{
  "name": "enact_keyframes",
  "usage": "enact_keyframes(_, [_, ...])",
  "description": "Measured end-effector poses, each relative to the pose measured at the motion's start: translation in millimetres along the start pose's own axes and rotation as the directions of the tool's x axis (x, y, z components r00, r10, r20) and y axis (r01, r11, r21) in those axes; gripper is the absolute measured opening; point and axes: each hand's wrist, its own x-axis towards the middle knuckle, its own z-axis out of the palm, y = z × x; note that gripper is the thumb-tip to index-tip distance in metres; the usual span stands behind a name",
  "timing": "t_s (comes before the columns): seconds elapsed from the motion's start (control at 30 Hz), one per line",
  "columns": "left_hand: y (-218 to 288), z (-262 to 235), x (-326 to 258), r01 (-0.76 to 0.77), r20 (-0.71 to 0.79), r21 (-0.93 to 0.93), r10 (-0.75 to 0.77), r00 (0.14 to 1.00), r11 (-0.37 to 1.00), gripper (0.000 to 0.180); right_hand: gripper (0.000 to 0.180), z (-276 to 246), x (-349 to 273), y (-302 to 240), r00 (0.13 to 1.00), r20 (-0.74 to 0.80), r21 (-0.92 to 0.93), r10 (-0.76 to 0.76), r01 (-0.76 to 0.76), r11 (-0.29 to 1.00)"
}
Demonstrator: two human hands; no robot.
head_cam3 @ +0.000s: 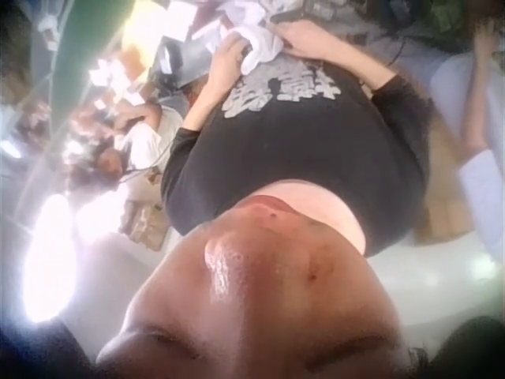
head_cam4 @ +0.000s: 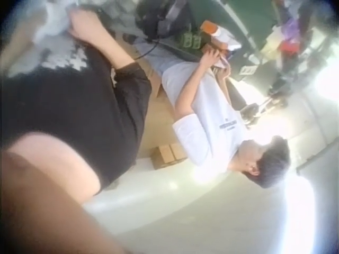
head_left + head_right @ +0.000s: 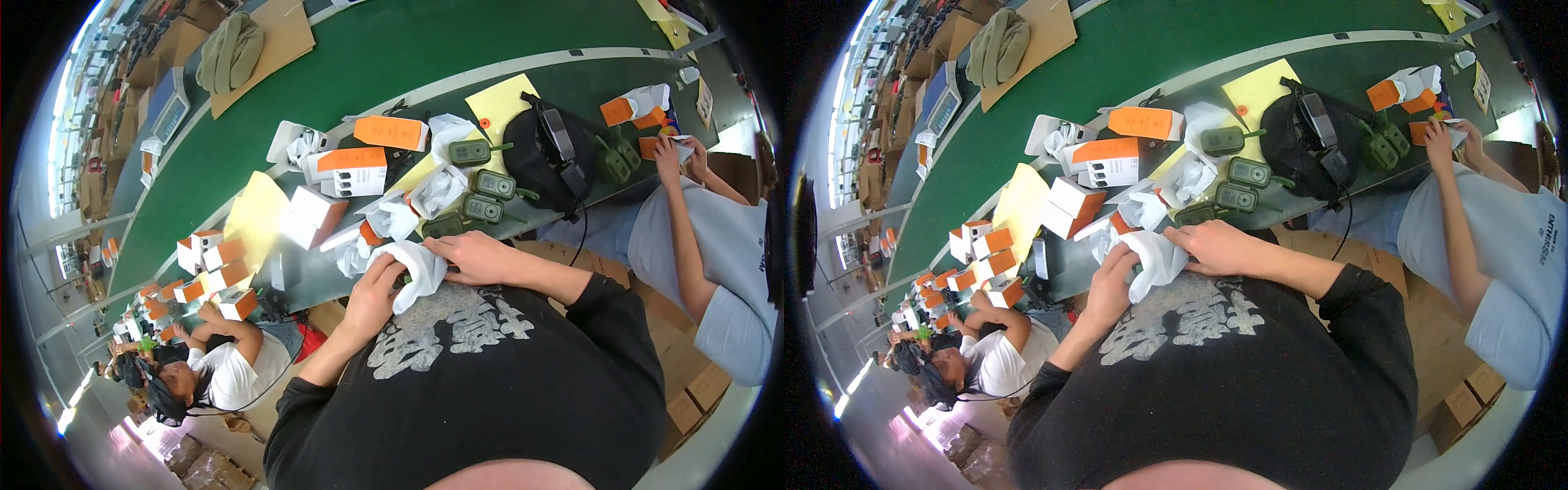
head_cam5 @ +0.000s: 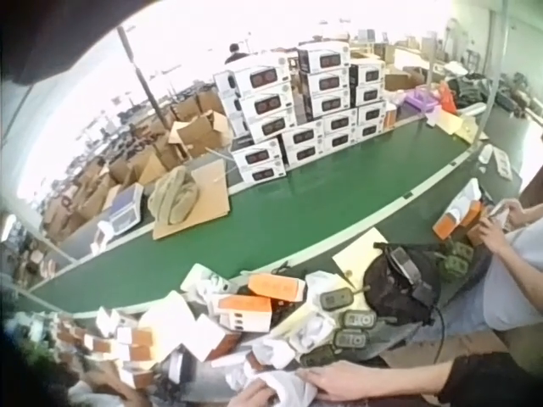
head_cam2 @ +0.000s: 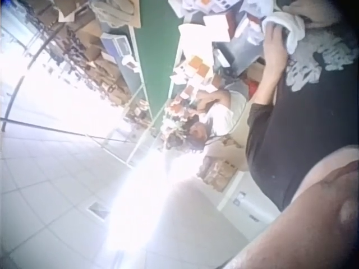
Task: Packing electronic devices and accessories into cardboard boxes on an assembly line.
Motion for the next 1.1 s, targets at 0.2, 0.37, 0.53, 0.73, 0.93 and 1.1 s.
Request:
enact_keyframes(0.2, [-13,12,-12,-0.062,-0.033,0.176,0.069,0.997,0.982,0.038,0.06,5,2,6,1.0,-0.027,-0.016,-0.01,0.01,1.0])
enact_keyframes(0.37, [-24,10,-15,-0.098,-0.021,0.078,0.1,0.995,0.992,0.039,0.059,3,2,5,1.0,0.004,0.026,0.023,-0.023,0.999])
enact_keyframes(0.53, [-13,-1,-3,-0.177,0.03,0.139,0.175,0.984,0.974,0.038,0.057,-5,5,6,0.999,0.041,0.073,0.034,-0.037,0.997])
enact_keyframes(0.73, [6,-7,19,-0.319,0.039,0.32,0.324,0.945,0.892,0.039,0.064,-2,3,8,0.995,-0.061,0.196,0.073,-0.059,0.979])
enact_keyframes(0.93, [18,-20,33,-0.401,0.211,0.377,0.343,0.915,0.835,0.041,0.064,2,7,0,0.985,-0.131,0.201,0.111,-0.083,0.976])
enact_keyframes(1.1, [22,-34,39,-0.483,0.354,0.417,0.351,0.867,0.77,0.038,0.063,-9,3,-8,0.983,-0.133,0.209,0.125,-0.095,0.973])
